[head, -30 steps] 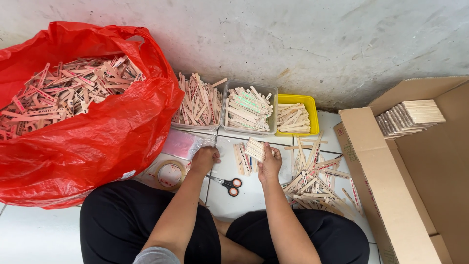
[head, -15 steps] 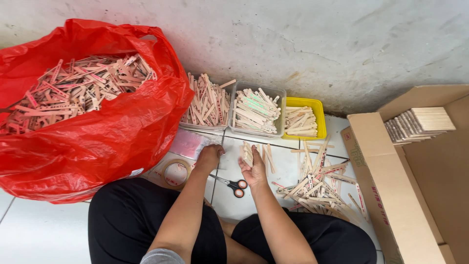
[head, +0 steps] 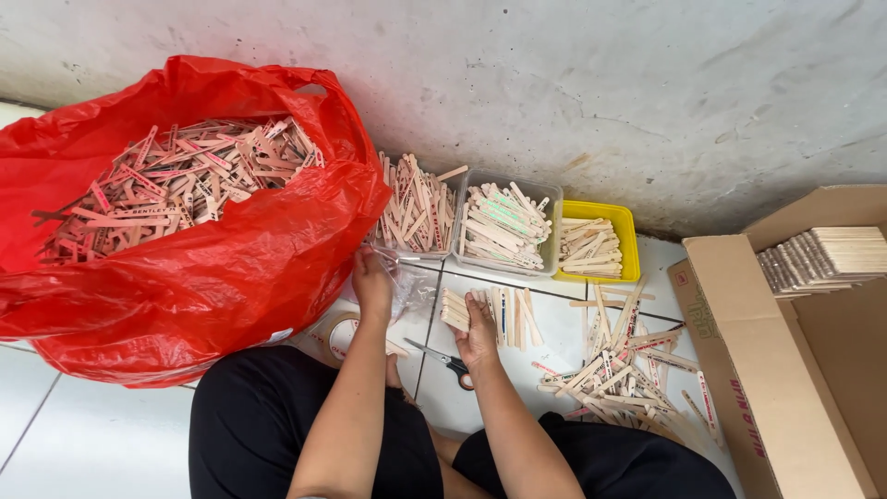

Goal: The person sits on the floor and sorts small wooden sticks into piles, then places them into a clear plastic bag. The person handles the sticks by hand, aligning them and stacking them before bagging.

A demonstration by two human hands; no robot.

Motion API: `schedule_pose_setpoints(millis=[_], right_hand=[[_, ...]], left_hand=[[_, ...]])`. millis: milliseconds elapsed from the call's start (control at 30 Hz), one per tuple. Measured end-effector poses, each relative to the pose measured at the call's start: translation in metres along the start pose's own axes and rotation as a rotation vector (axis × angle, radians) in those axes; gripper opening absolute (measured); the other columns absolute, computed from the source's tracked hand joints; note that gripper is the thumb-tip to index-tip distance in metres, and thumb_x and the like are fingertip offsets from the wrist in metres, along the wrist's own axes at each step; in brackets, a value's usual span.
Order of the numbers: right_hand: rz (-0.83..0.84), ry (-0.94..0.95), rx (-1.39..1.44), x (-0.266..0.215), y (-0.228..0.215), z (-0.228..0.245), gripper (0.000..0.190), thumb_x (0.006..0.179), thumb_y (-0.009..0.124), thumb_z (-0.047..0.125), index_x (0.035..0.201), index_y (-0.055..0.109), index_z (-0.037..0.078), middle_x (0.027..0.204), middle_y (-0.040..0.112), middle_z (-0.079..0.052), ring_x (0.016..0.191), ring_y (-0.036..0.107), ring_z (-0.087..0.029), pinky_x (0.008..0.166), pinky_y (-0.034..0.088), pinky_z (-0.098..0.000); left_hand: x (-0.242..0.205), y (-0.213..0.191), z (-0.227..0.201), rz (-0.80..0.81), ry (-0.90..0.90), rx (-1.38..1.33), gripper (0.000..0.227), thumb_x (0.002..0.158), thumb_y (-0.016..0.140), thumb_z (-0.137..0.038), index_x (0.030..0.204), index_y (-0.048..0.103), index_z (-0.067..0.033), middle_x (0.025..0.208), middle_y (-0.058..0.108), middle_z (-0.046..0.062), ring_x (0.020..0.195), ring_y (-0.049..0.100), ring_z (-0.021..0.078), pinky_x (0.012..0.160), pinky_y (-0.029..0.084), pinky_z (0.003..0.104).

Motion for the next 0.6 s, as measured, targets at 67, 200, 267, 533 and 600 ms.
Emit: schedule_pose_setpoints(millis=[67,200,267,533,600], right_hand=[[0.042,0.012,0.032,-0.033,0.023,0.019,0.027,0.089,0.081,0.023,0.077,0.058,0.016,0.082,0.076,-0.009,0.066,0.073,-0.022,0.087,0.063,-0.0508],[0.173,-0.015,0.18,-0.028,0.03,0.034,0.027,0.095,0.074,0.023,0.073,0.061,0.016,0.059,0.065,-0.003,0.034,0.049,-0.012,0.111,0.051,-0.0563],[0.213,-0.059,0.186,-0.049,0.051,0.059,0.025,0.095,0.075,0.023,0.074,0.062,0.017,0.058,0.063,-0.002,0.035,0.051,-0.011,0.112,0.049,-0.0573],[0.016,-0.351,-0.189,-0.037,0.027,0.147,0.021,0.094,0.076,0.022,0.084,0.059,0.017,0.067,0.064,0.0,0.051,0.063,-0.009,0.049,0.055,-0.0212],[-0.031,-0.447,-0.395,-0.042,0.023,0.171,0.021,0.092,0.078,0.027,0.089,0.058,0.02,0.067,0.061,0.0,0.046,0.058,-0.007,0.033,0.041,-0.0154]], left_hand=[[-0.008,0.003,-0.007,0.028,-0.079,-0.135,0.033,0.105,0.046,-0.038,0.122,0.06,-0.0134,0.103,0.069,0.007,0.084,0.07,0.0197,0.075,0.062,0.033],[-0.004,0.023,0.057,0.171,-0.246,-0.281,0.039,0.107,0.04,-0.047,0.132,0.055,-0.0201,0.098,0.071,0.006,0.076,0.074,0.0216,0.062,0.062,0.032],[-0.054,0.045,0.015,0.282,-0.267,-0.318,0.031,0.108,0.041,-0.045,0.12,0.056,-0.0207,0.094,0.066,0.0,0.078,0.07,0.0156,0.067,0.056,0.028],[-0.097,0.107,0.089,0.859,-0.159,-0.134,0.022,0.109,0.051,-0.033,0.095,0.056,-0.0179,0.088,0.06,-0.006,0.086,0.061,0.0074,0.083,0.051,0.023],[-0.118,0.108,0.098,0.928,-0.465,-0.175,0.044,0.102,0.049,-0.062,0.115,0.066,-0.0236,0.111,0.072,-0.004,0.102,0.069,0.0125,0.092,0.059,0.034]])
Point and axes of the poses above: each hand's wrist, its own x-axis towards the middle knuckle, its own y-axis out of the palm, z = x × y, the point moved 9 cm from there along x, towards the middle knuckle
